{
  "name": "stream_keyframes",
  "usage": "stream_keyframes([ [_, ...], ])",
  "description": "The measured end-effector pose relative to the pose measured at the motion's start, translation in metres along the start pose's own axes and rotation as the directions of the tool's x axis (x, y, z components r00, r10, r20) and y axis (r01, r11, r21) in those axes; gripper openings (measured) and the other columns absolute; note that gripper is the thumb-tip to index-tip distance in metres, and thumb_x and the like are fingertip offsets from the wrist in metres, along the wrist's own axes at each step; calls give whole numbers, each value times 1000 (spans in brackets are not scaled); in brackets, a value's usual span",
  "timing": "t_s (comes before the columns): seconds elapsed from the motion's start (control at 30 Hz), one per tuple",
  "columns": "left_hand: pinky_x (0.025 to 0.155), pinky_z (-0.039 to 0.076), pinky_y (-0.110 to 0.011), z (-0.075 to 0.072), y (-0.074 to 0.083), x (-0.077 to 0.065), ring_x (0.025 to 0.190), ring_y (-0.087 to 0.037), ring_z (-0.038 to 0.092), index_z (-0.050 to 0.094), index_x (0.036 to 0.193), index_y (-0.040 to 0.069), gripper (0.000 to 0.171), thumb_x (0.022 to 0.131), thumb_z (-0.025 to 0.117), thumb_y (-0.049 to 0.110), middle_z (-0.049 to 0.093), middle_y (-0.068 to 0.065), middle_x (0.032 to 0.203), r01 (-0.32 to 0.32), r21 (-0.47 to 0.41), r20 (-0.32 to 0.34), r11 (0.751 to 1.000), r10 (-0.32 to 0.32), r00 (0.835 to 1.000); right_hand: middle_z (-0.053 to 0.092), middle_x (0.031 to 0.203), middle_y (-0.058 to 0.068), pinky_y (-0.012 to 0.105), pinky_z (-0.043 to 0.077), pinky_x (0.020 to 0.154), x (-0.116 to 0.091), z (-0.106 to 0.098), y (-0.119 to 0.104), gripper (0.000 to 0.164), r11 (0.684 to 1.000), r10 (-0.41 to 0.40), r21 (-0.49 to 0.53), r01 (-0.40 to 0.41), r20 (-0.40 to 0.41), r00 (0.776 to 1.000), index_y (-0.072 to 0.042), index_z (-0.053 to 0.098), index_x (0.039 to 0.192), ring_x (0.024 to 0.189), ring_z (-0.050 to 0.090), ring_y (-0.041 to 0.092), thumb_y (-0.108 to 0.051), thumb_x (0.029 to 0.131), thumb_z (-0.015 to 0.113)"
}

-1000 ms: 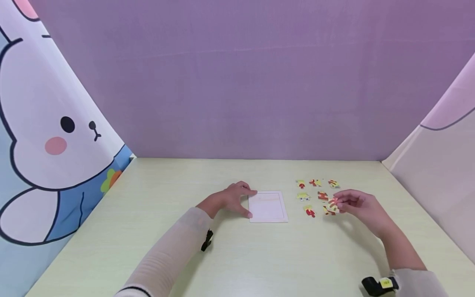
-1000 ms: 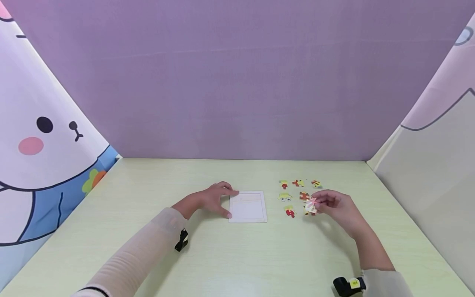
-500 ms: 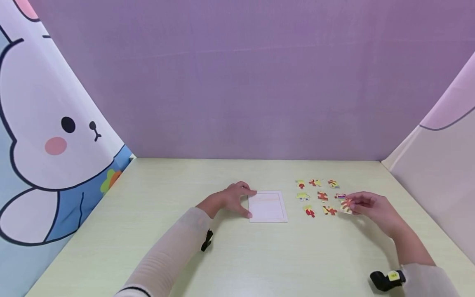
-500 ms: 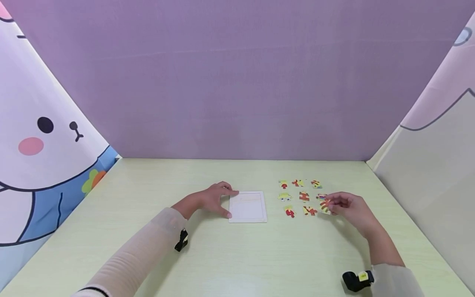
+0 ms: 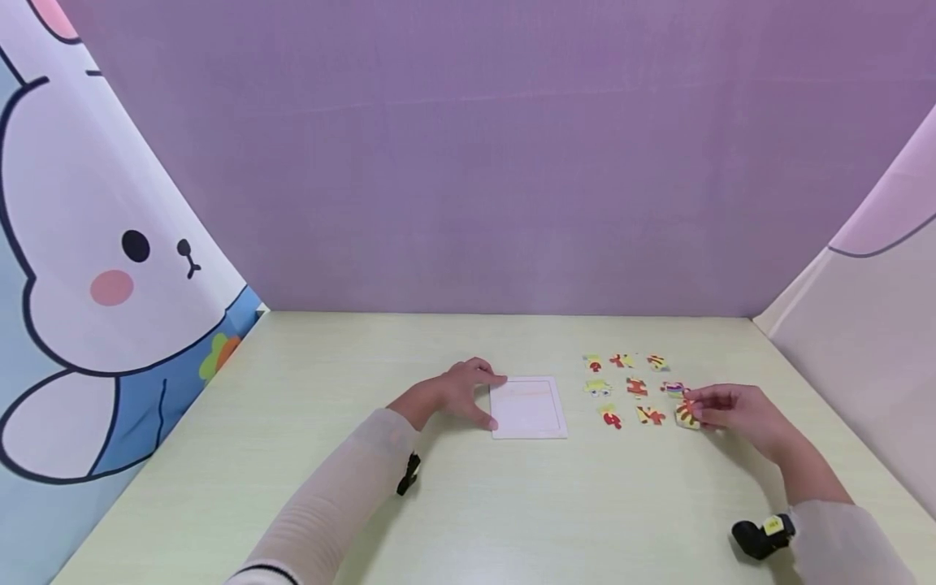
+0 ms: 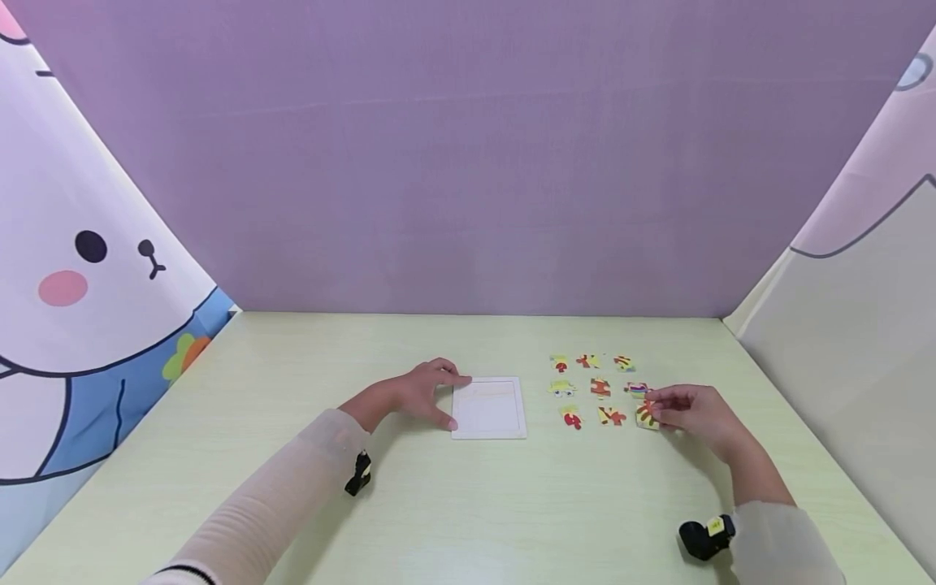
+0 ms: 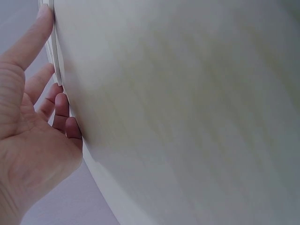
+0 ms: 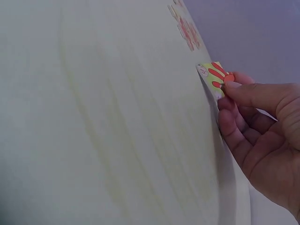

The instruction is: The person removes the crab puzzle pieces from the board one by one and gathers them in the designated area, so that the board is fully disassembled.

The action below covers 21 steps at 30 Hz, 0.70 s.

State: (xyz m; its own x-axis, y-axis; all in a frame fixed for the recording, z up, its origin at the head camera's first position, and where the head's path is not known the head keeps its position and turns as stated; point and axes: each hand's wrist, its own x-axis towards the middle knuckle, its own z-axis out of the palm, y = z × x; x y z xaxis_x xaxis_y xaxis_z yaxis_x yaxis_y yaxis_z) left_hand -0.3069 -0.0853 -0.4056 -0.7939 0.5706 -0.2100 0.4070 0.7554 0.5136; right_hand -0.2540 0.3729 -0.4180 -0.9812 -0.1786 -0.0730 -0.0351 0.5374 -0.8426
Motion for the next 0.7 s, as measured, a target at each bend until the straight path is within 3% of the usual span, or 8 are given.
stream_keyframes([
  [0.3, 107, 31, -44, 0, 0, 0, 130, -24, 31, 45, 148, 23, 84, 75, 85, 37, 37, -2, 142, 9, -3, -2, 1000, -9, 1000, 69, 100, 12, 28, 51, 61, 4, 0, 2, 36, 993, 10, -121, -13, -26, 1000, 12, 61, 120, 75, 56, 10, -4, 89, 68],
  [0.5, 107, 31, -44, 1, 1, 0, 130, -24, 31, 45, 148, 23, 84, 75, 85, 37, 37, -1, 143, 6, -4, -2, 1000, -6, 1000, 67, 107, 19, 28, 51, 62, 4, 0, 6, 38, 988, 7, -152, -13, -40, 999, 11, 62, 120, 77, 56, 9, -7, 88, 71],
  [0.7, 107, 31, -43, 1, 0, 0, 131, -23, 31, 45, 148, 22, 84, 75, 85, 37, 36, -1, 143, 5, -6, 3, 1000, -5, 1000, 67, 106, 17, 28, 51, 62, 0, -1, 6, 40, 991, -20, -130, 14, -45, 999, 10, 61, 123, 79, 59, 9, -9, 88, 71],
])
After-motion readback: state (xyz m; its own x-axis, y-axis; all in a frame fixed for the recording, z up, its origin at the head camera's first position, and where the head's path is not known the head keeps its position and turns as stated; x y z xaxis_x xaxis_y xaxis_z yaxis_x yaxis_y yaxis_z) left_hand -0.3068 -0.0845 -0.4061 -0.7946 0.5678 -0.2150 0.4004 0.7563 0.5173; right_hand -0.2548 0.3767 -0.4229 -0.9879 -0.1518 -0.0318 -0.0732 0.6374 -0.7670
